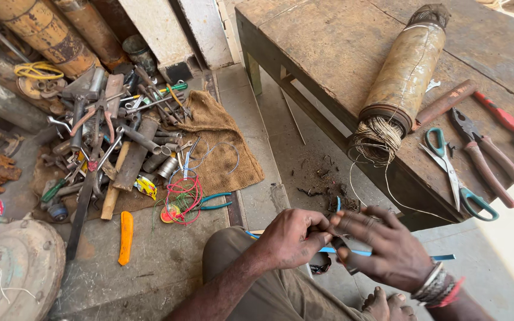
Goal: The person sits on the floor and repairs electrical wires by stripping insulation, twisting exposed copper strands, and securing the connection with electrical tape. They use pliers to strip the wire ends and scissors to cut the tape.
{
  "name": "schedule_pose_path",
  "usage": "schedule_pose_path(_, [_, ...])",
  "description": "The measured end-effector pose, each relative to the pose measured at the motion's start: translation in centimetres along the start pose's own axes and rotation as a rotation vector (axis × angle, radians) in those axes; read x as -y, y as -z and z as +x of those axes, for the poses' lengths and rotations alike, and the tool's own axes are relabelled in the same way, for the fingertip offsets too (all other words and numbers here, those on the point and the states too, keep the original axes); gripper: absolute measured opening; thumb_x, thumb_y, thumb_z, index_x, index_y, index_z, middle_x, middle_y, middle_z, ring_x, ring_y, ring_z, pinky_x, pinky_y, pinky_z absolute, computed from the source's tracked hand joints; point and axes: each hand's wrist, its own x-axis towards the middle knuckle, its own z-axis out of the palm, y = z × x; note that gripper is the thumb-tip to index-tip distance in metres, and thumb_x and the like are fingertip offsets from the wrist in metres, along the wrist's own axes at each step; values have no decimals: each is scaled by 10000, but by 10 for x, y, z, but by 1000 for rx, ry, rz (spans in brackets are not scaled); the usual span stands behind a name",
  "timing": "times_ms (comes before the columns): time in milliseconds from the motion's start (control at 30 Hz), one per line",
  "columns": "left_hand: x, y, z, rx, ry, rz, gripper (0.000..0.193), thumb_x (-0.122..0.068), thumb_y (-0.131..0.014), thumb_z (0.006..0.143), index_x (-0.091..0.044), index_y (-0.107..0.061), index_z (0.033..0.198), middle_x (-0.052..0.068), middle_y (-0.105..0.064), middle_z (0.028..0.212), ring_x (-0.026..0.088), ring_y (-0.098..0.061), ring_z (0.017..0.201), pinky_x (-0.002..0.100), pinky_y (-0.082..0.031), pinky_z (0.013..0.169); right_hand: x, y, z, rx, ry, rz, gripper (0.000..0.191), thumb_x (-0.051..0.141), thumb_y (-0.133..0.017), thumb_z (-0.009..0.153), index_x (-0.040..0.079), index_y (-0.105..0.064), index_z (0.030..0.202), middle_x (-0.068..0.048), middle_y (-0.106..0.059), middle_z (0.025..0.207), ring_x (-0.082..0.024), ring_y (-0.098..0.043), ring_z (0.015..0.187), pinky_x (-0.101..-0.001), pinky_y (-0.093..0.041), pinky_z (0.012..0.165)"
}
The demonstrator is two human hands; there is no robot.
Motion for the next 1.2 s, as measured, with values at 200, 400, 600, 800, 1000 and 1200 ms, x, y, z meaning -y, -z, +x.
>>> schedule_pose_path(200, [0,-4,-5,-92,-187,144,129,-79,-696,886,-12,-739,987,93,-735,819,190,-725,717,361,-561,697,18,-18,-15,-92,-373,565,512,269,-735,940,90,-376,1258,-147,-585,1327,-204,-651,1147,-362,-538,949])
schedule_pose_path(400, [7,-24,-20,-327,-654,679,37,-72,-632,889,-37,-622,894,83,-559,762,247,-607,673,418,-434,641,13,-13,-8,67,-1128,1063,470,295,-569,977,85,-421,1371,-114,-579,1013,-173,-560,772,-349,-502,655])
schedule_pose_path(600, [17,-30,-20,-418,-743,731,218,-74,-614,952,45,-676,1123,57,-558,817,200,-610,741,384,-435,657,-2,-13,29,386,-1208,758,355,394,-513,1029,71,-656,1064,-110,-680,741,-214,-654,655,-389,-508,614])
schedule_pose_path(800, [10,-28,-16,-348,-468,655,65,-74,-686,920,-56,-746,904,53,-605,697,184,-590,594,389,-403,570,-4,4,41,383,-921,571,260,325,-640,925,72,-683,963,-126,-723,708,-304,-719,668,-424,-528,614])
schedule_pose_path(1000, [5,-11,-11,-162,-215,219,109,-112,-737,871,-30,-767,937,90,-723,791,197,-704,710,386,-550,668,-11,7,20,286,-487,593,118,182,-707,886,76,-717,936,-86,-704,869,-294,-716,798,-422,-561,674])
schedule_pose_path(1200, [13,-4,-1,30,16,-133,146,-78,-666,934,-15,-752,1034,31,-749,842,71,-682,784,268,-570,724,-5,5,6,136,-256,355,360,199,-708,840,36,-626,1150,-179,-657,1177,-326,-680,978,-422,-566,770])
